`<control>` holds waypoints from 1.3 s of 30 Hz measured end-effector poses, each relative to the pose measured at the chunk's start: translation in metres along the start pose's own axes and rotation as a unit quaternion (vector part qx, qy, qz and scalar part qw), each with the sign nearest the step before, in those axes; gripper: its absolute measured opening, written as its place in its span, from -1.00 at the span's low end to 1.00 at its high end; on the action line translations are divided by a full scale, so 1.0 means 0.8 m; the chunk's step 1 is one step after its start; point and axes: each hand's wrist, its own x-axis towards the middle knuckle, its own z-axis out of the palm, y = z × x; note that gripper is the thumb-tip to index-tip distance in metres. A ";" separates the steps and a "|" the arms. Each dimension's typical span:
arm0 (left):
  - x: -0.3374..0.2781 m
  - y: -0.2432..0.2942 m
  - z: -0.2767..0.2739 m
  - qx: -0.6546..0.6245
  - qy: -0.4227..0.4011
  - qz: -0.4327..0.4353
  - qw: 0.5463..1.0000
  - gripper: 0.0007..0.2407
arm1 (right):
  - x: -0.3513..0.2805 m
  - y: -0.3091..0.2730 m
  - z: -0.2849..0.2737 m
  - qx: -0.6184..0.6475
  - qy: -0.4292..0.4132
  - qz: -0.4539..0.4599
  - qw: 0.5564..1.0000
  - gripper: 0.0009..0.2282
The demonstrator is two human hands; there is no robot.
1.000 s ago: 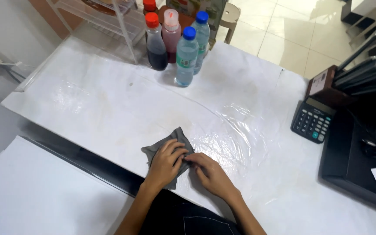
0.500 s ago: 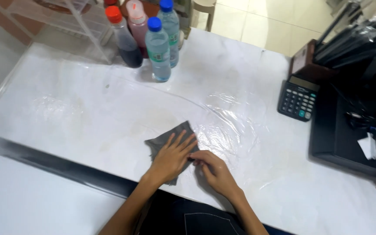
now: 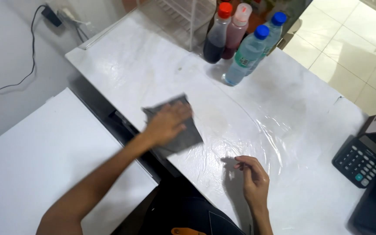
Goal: Wiping down a service counter and organizing bottles and supplies in a beverage prep area.
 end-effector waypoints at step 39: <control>0.112 -0.159 -0.112 -0.236 0.592 -0.105 0.763 -0.80 | 0.048 -0.014 0.126 -0.026 -0.106 0.080 0.991 -0.68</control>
